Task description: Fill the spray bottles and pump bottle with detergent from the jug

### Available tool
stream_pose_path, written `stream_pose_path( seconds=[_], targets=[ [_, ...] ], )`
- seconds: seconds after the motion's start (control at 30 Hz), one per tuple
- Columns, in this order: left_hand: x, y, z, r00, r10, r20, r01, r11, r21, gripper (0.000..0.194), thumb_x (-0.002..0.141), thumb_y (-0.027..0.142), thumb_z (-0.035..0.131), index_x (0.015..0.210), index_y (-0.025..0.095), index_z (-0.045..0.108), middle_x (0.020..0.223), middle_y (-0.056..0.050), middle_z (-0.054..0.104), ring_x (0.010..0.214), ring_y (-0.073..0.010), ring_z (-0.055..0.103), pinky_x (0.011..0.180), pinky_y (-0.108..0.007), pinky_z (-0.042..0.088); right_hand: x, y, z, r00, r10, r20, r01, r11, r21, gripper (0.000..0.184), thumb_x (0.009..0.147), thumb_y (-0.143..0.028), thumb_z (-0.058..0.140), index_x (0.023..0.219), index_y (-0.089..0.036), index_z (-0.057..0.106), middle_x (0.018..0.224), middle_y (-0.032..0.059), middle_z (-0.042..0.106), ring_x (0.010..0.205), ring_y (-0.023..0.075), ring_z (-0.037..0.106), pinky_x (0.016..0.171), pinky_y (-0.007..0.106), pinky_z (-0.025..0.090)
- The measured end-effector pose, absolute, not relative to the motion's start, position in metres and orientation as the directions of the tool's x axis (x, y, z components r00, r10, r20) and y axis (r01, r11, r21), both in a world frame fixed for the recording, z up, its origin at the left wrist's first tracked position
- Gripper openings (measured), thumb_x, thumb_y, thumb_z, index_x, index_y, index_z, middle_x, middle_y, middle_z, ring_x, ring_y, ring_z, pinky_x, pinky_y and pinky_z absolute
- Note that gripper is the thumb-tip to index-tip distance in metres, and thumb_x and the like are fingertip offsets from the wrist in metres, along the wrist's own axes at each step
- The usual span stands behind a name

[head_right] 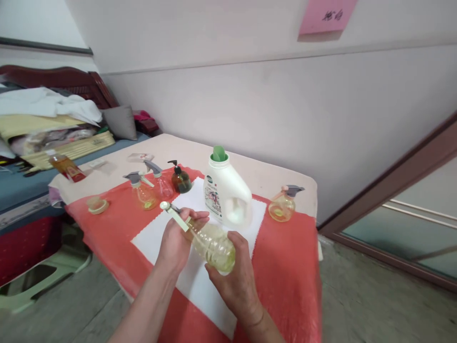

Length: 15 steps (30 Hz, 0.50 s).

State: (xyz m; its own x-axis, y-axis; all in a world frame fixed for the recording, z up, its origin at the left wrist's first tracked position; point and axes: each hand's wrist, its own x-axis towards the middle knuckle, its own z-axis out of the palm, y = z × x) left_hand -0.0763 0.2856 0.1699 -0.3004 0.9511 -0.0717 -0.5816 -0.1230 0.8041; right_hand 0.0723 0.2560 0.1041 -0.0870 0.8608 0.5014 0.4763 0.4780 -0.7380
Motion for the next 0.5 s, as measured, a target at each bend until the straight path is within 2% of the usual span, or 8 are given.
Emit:
stream_pose_path(
  seconds=[0.2,0.27,0.3,0.37,0.43,0.5],
  targets=[
    [-0.064,0.284,0.168,-0.265,0.953,-0.143,-0.621,-0.055,0.782,0.025,0.077,0.038,0.066,0.071,0.017,0.053,0.092,-0.012,0.072,0.087,-0.0246,0.067,0.083,-0.038,0.046,0.080,0.256,0.106,-0.075,0.866,0.495,0.442,0.474,-0.762,0.072,0.067,-0.026,0.072,0.129,-0.027,0.036,0.124,0.0092,0.049,0.116,0.0272,0.050,0.096,0.044,0.045],
    [-0.064,0.283,0.169,-0.252,0.956,-0.151,-0.636,-0.046,0.771,0.026,0.075,0.039,0.067,0.070,0.018,0.054,0.092,-0.011,0.072,0.087,-0.0248,0.067,0.083,-0.038,0.046,0.081,0.254,0.108,-0.074,0.890,0.451,0.405,0.440,-0.802,0.072,0.066,-0.027,0.073,0.128,-0.027,0.038,0.124,0.0092,0.051,0.114,0.0271,0.051,0.095,0.043,0.045],
    [-0.064,0.283,0.169,-0.244,0.958,-0.152,-0.641,-0.042,0.766,0.026,0.075,0.039,0.067,0.069,0.018,0.054,0.092,-0.011,0.072,0.087,-0.0246,0.067,0.083,-0.038,0.046,0.081,0.253,0.110,-0.072,0.926,0.371,0.324,0.373,-0.869,0.071,0.064,-0.029,0.075,0.126,-0.026,0.040,0.122,0.0085,0.053,0.112,0.0265,0.053,0.094,0.041,0.045],
    [-0.064,0.282,0.170,-0.224,0.962,-0.159,-0.644,-0.024,0.765,0.025,0.075,0.038,0.067,0.067,0.018,0.053,0.090,-0.010,0.072,0.085,-0.0234,0.067,0.082,-0.037,0.047,0.080,0.252,0.114,-0.115,0.986,0.122,0.051,0.129,-0.990,0.068,0.062,-0.034,0.078,0.121,-0.025,0.046,0.113,0.0066,0.059,0.103,0.0250,0.057,0.088,0.038,0.047],
    [-0.063,0.282,0.170,-0.212,0.963,-0.168,-0.632,-0.004,0.775,0.025,0.074,0.037,0.066,0.066,0.017,0.053,0.086,-0.009,0.072,0.082,-0.0224,0.067,0.079,-0.035,0.047,0.078,0.250,0.117,-0.220,0.972,-0.077,-0.211,-0.125,-0.969,0.058,0.067,-0.044,0.074,0.116,-0.023,0.050,0.104,0.0049,0.063,0.094,0.0231,0.059,0.082,0.036,0.047],
    [-0.063,0.282,0.168,-0.236,0.954,-0.185,-0.613,0.001,0.790,0.025,0.072,0.037,0.067,0.065,0.017,0.053,0.079,-0.008,0.071,0.076,-0.0219,0.067,0.073,-0.034,0.048,0.074,0.249,0.119,-0.287,0.949,-0.133,-0.325,-0.227,-0.918,0.047,0.077,-0.054,0.061,0.111,-0.022,0.052,0.101,0.0050,0.065,0.090,0.0218,0.061,0.079,0.036,0.047]
  ],
)
